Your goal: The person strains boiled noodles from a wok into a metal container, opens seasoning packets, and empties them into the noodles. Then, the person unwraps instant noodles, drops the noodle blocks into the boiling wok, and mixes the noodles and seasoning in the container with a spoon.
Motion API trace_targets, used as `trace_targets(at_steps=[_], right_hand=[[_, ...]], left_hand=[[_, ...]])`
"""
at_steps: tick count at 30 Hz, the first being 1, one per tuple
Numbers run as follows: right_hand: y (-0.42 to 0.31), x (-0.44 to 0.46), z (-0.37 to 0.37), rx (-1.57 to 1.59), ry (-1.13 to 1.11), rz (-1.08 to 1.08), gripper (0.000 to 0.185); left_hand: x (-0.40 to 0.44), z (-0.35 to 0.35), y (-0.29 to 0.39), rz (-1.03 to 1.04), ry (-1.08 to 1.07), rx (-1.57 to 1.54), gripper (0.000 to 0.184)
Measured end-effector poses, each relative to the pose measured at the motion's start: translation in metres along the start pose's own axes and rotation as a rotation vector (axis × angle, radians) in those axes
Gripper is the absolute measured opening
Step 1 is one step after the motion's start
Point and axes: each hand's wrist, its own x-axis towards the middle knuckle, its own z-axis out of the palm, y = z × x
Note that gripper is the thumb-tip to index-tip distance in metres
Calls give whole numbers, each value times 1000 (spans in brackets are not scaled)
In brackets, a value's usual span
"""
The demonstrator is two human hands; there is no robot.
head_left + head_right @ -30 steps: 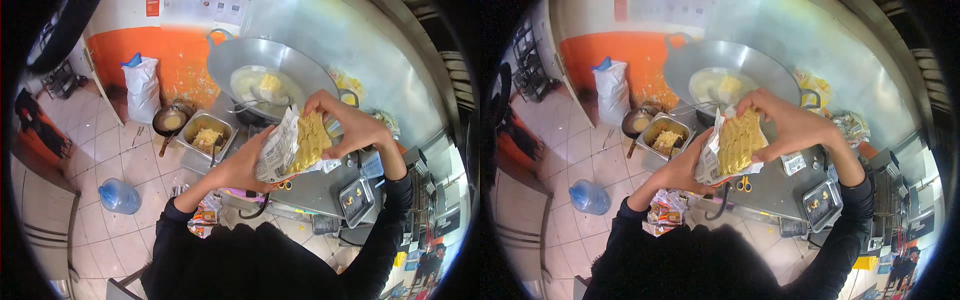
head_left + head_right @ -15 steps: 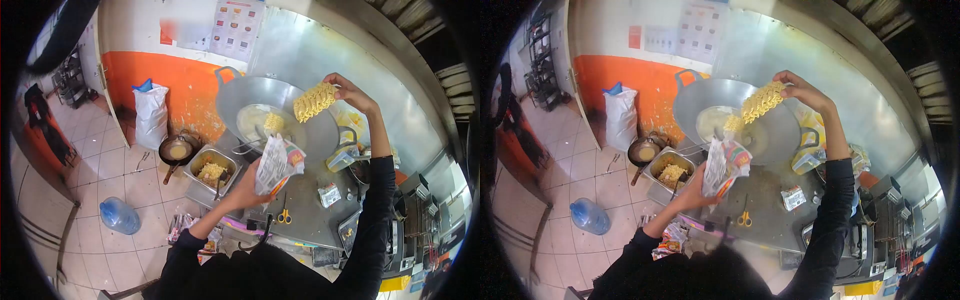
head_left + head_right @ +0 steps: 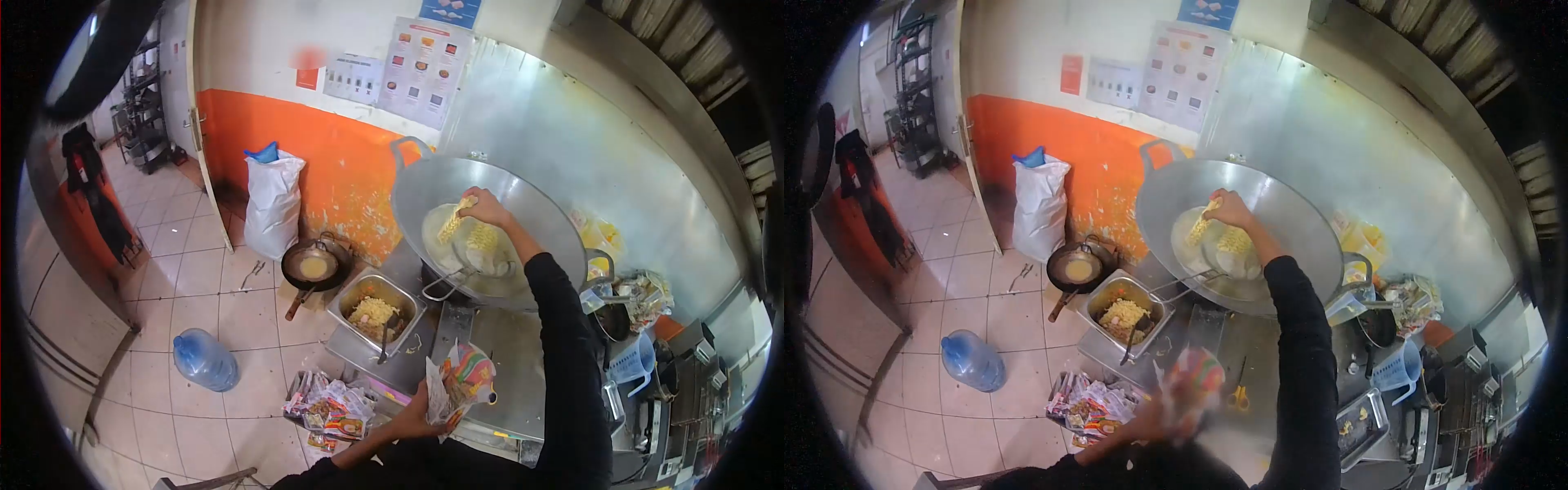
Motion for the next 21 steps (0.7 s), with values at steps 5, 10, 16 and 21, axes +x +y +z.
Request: trace_targets(at_steps=[5, 10, 16, 21], right_hand=[[-11, -1, 8, 18, 97, -177, 50], [-116, -109, -49, 314, -282, -464, 37], [-138, -173, -12, -163, -98, -729, 34], [-123, -177, -16, -360, 33, -662, 19]], left_hand=[[-9, 6, -10, -34, 15, -32, 98], [-2, 17, -12, -2, -68, -72, 96], [17, 37, 5, 122, -193, 90, 95], [13, 41, 54, -6, -241, -222, 96]])
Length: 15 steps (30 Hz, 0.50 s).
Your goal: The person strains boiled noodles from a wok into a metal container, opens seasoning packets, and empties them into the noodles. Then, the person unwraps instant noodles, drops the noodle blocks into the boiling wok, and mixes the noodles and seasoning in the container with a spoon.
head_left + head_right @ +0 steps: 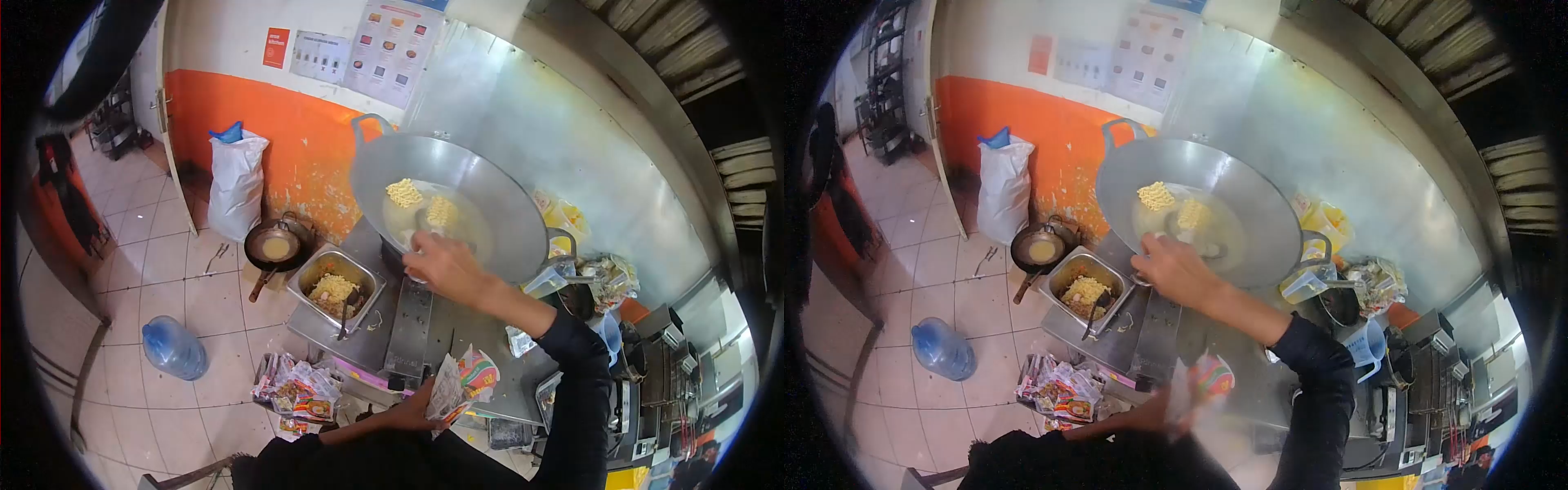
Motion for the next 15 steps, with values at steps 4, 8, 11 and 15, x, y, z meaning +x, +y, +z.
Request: trace_targets(at_steps=[4, 8, 11, 15], right_hand=[[26, -29, -53, 510, 55, 503, 10], [81, -71, -84, 900, 496, 802, 15], [93, -89, -107, 889, 729, 893, 18], [84, -87, -133, 684, 681, 847, 21]], left_hand=[[-9, 6, 15, 1, 31, -168, 97], [-14, 14, 15, 16, 3, -183, 96], [-14, 18, 16, 19, -21, -184, 95], [-17, 22, 22, 26, -47, -208, 94]])
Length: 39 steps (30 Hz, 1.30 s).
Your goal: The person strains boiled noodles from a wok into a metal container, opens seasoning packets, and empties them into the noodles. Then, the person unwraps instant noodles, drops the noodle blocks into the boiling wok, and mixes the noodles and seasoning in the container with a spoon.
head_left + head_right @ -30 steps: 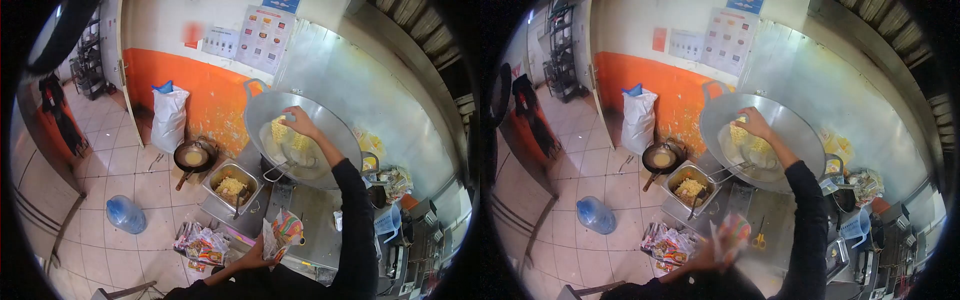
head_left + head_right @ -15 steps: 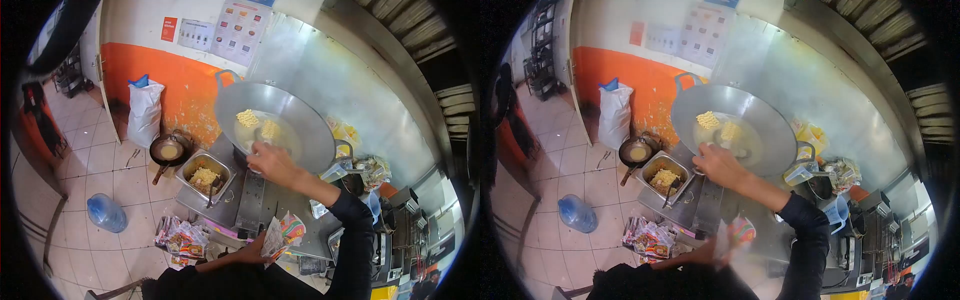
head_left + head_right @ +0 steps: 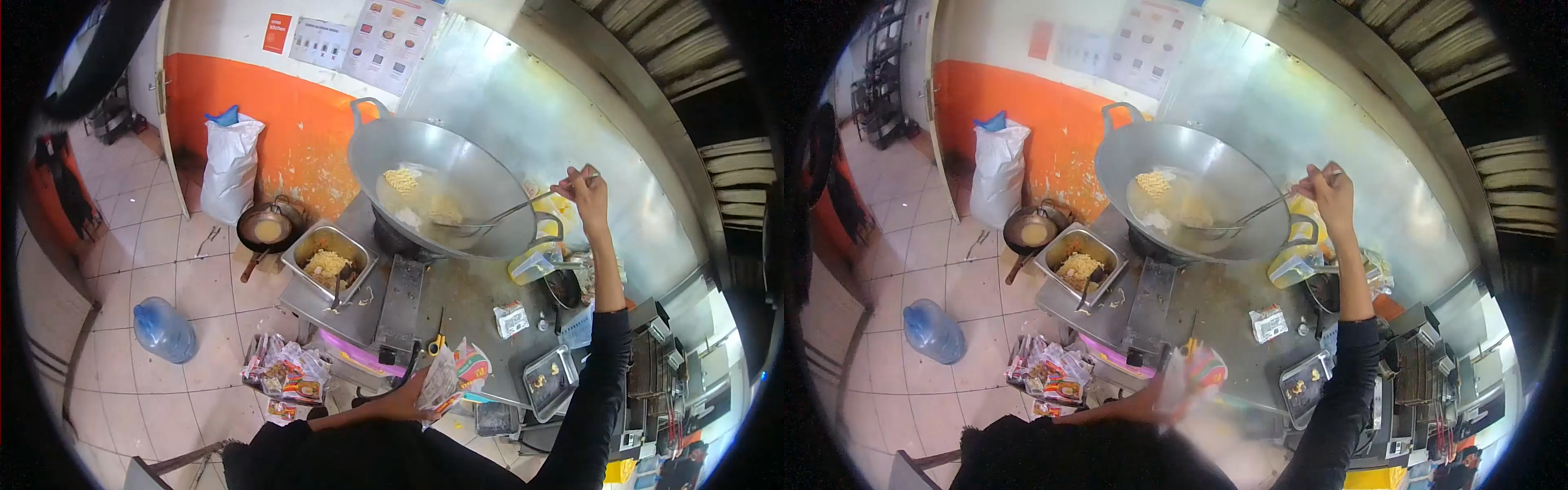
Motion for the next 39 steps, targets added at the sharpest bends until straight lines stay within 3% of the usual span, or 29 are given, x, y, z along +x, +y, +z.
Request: trace_targets(at_steps=[2, 4, 5, 9, 14, 16, 18, 20, 26, 32, 39], right_hand=[[-6, 4, 0, -58, -64, -74, 21], [-19, 3, 4, -121, -201, -290, 20], [-32, 0, 7, -155, -222, -261, 19], [-50, 4, 3, -319, -142, -470, 20], [-26, 18, 14, -223, -43, -610, 19], [-10, 26, 26, -9, -30, -533, 17], [-3, 25, 43, -75, 42, -394, 16], [19, 29, 65, 221, 15, -380, 16], [48, 24, 98, 144, -83, -301, 15], [49, 19, 72, 89, 65, -271, 16], [77, -12, 48, 326, 185, -243, 12]], left_hand=[[-3, 3, 3, 0, -12, -6, 94], [-7, 4, 6, 4, -15, -17, 93], [-8, 5, 6, 6, -12, -20, 93], [-18, 8, 4, -36, 10, 10, 92], [-25, 9, 5, -82, 27, 42, 90], [-26, 10, 6, -99, 32, 50, 90], [-27, 11, 8, -125, 39, 56, 89], [-25, 12, 8, -157, 51, 56, 89], [-28, 11, -20, -126, 55, 151, 89], [-35, 7, -13, -146, 92, 139, 90], [-34, 4, -20, -161, 95, 145, 90]])
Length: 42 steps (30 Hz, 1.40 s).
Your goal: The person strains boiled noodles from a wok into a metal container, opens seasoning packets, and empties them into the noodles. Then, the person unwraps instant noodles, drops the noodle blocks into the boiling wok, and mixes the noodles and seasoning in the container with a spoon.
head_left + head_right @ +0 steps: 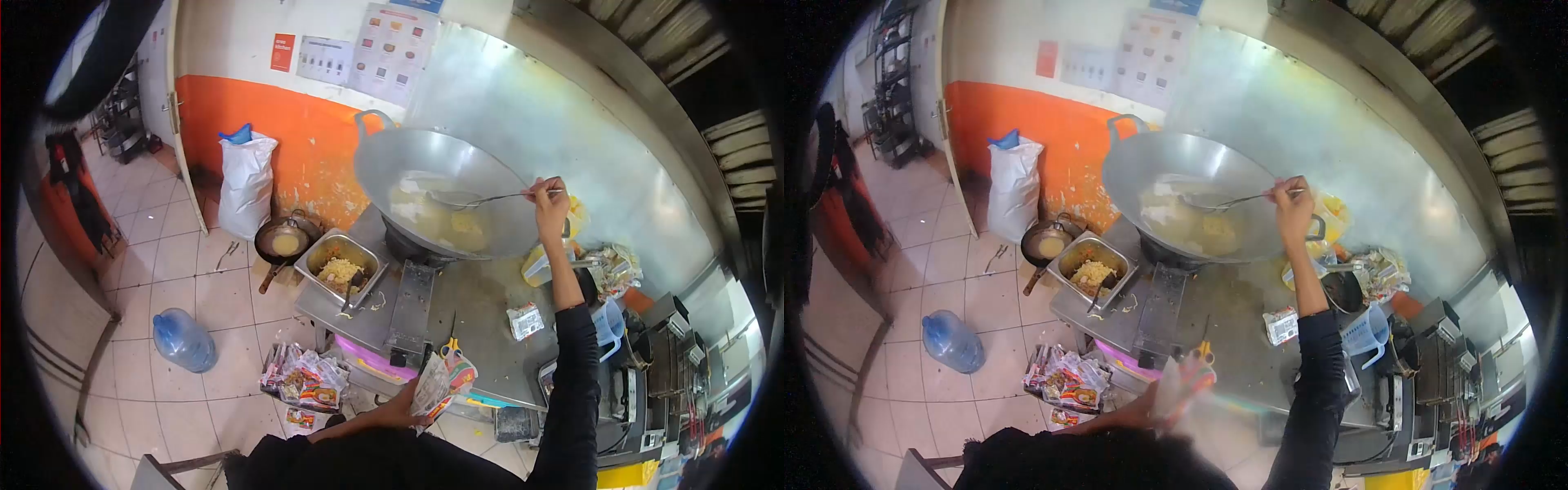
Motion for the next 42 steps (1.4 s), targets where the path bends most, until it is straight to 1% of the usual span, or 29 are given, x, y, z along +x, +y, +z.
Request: trace_targets(at_steps=[3, 5, 6, 7, 9, 13, 15, 16, 17, 18, 19, 21, 22, 24, 25, 27, 28, 29, 31, 32, 33, 35, 36, 37, 38, 39, 40, 41, 42], right_hand=[[10, -25, -13, -34, -26, 29, 14], [6, -43, -20, -484, -192, 21, 17], [-4, -53, -22, -527, -237, 126, 21], [-7, -61, -25, -529, -233, 137, 21], [-11, -74, -32, -629, -420, 105, 23], [-47, -101, -36, -758, -427, 102, 35], [-54, -124, -43, -882, -360, -258, 46], [-56, -141, -47, -861, -267, -220, 48], [-55, -163, -54, -868, -259, -194, 48], [-49, -187, -61, -765, -216, -77, 50], [-43, -211, -68, -660, -171, 33, 52], [-29, -261, -71, -328, -215, 439, 51], [-31, -271, -69, -332, -204, 448, 51], [-34, -288, -65, -281, -470, 735, 53], [-38, -287, -62, -280, -458, 747, 53], [-49, -282, -56, -486, -406, 659, 53], [-48, -282, -54, -570, -325, 494, 42], [-51, -280, -54, -563, -320, 509, 42], [-64, -269, -52, -992, -484, 264, 27], [-66, -269, -48, -1049, -524, 390, 24], [-64, -272, -49, -1045, -523, 404, 24], [-49, -284, -52, -1224, -710, 273, 30], [-27, -294, -51, -1073, -502, 402, 35], [-29, -290, -49, -1067, -503, 406, 35], [-36, -283, -45, -986, -494, 481, 35], [-42, -277, -42, -904, -483, 557, 35], [-47, -274, -38, -901, -482, 564, 35], [-51, -270, -34, -904, -494, 444, 32], [-56, -267, -32, -906, -504, 325, 30]], left_hand=[[3, 0, -3, -3, -6, 5, 91], [3, -1, -4, -7, -7, 5, 91], [3, 0, -4, -11, -8, 8, 91], [3, 0, -5, -13, -8, 11, 91], [4, 1, -7, -16, -11, 28, 91], [13, 5, -38, -34, -28, 69, 92], [25, 10, -84, 124, -56, 487, 91], [24, 13, -83, 109, -78, 481, 91], [26, 15, -77, 43, -16, 264, 90], [28, 15, -70, -26, 50, 48, 88], [30, 16, -57, -40, 34, 43, 88], [40, 15, -26, -47, 39, -156, 82], [46, 17, -24, -23, 23, -138, 77], [53, 19, -21, -37, 2, -108, 76], [56, 19, -21, -39, -5, -76, 75], [63, 18, -39, -6, -132, -12, 80], [62, 23, -33, 46, 41, 52, 77], [61, 25, -30, 100, 213, 121, 74], [62, 20, -41, 183, 217, 256, 79], [64, 18, -38, 221, 216, 396, 83], [63, 17, -37, 258, 214, 536, 86], [63, 23, -50, 242, 209, 501, 82], [65, 22, -49, 322, 242, 503, 82], [66, 21, -47, 403, 275, 506, 83], [64, 20, -58, 238, 180, 354, 83], [63, 21, -68, 231, 178, 355, 83], [66, 22, -70, 383, 250, 327, 88], [67, 22, -71, 534, 321, 297, 93], [62, 22, -88, 351, 265, 155, 86]])
